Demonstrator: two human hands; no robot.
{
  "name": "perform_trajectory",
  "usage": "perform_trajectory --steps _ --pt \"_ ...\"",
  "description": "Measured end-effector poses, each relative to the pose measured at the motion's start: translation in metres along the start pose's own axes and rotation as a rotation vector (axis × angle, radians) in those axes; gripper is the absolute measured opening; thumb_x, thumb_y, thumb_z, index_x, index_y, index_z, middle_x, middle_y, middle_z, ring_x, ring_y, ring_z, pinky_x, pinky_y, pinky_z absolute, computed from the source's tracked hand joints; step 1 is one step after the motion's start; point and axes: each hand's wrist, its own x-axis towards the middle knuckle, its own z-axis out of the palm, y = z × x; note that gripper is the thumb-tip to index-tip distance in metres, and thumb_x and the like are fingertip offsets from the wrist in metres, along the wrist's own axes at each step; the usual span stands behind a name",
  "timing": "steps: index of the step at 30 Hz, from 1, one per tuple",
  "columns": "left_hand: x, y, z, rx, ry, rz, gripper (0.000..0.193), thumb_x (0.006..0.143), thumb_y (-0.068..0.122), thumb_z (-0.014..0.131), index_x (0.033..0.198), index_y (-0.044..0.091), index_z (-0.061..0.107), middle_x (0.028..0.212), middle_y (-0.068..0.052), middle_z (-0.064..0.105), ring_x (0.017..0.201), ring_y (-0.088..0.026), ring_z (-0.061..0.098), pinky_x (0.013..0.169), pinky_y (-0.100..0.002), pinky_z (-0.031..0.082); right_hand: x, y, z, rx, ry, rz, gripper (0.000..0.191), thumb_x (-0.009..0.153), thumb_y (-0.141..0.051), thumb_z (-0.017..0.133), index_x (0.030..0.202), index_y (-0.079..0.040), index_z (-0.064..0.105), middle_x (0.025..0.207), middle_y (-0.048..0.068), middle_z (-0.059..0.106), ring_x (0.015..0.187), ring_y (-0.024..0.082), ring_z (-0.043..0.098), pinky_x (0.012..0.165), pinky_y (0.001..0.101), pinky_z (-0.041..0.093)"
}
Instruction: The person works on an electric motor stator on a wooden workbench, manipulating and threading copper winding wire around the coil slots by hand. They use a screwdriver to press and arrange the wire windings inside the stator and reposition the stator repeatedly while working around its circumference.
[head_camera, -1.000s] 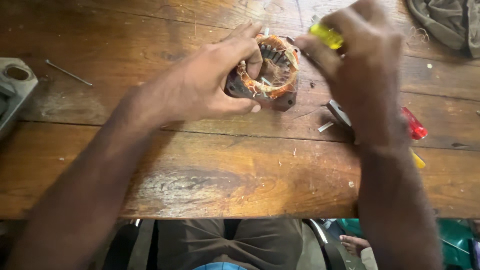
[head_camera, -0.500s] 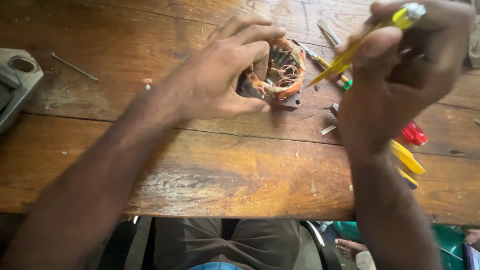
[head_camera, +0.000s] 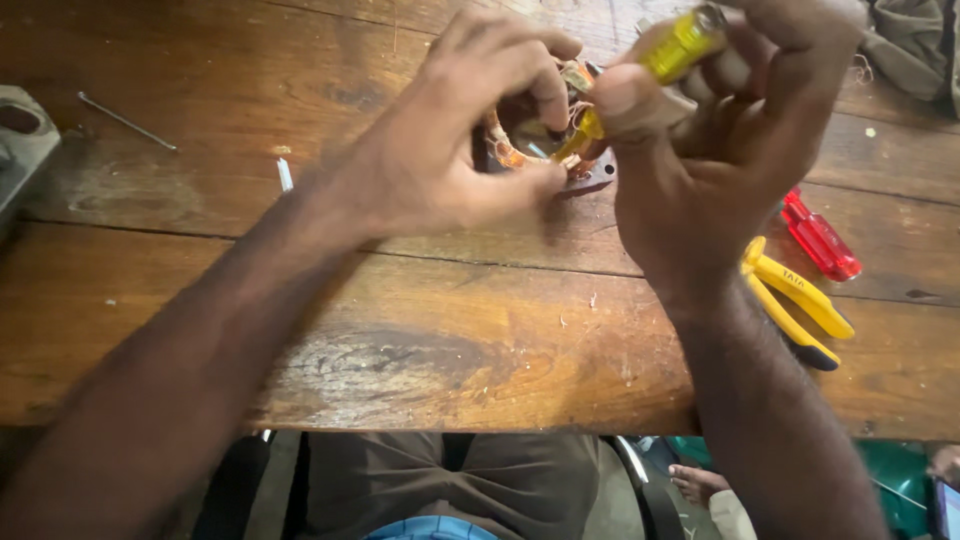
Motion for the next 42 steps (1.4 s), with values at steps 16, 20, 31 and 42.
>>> perform_trajectory --steps 16,20,31,42 --pt "-0.009 -0.015 0.002 -0.217 0.015 -0.205 0.020 0.093 0.000 0.062 0.107 0.003 0.075 0.098 -0.005 0.075 0.080 -0.011 0.066 0.069 -0.028 0.053 -0.007 -0.015 -0.004 -0.237 -0.078 -0.031 0.048 0.121 -0.006 0.070 0.156 -0.012 0.037 0.115 0.010 0.067 0.091 0.013 0.066 0.075 0.0237 0.055" --pt "-0.009 -0.017 0.003 -0.244 0.038 -0.141 0.020 0.093 -0.002 0.061 0.107 0.002 0.074 0.102 -0.006 0.075 0.087 -0.011 0.068 0.076 -0.028 0.055 0.000 -0.018 -0.004 -0.394 -0.113 -0.083 0.050 0.118 -0.008 0.078 0.151 -0.008 0.041 0.111 0.011 0.069 0.079 0.011 0.067 0.060 0.0208 0.052" --pt "-0.009 -0.014 0.003 -0.224 0.023 -0.202 0.016 0.092 0.000 0.063 0.104 0.003 0.074 0.098 -0.005 0.074 0.079 -0.011 0.064 0.069 -0.028 0.051 -0.005 -0.011 -0.013 -0.273 -0.057 0.052 0.039 0.119 -0.001 0.076 0.143 -0.004 0.046 0.107 0.009 0.061 0.070 0.012 0.049 0.055 0.0219 0.043" --pt "-0.009 -0.015 0.004 -0.195 0.059 -0.104 0.017 0.091 -0.003 0.062 0.101 0.001 0.074 0.105 -0.006 0.076 0.095 -0.012 0.070 0.084 -0.027 0.055 0.000 -0.003 -0.017 -0.335 -0.173 0.096 0.047 0.118 -0.009 0.073 0.147 -0.007 0.036 0.097 0.006 0.055 0.063 0.009 0.046 0.054 0.0221 0.040"
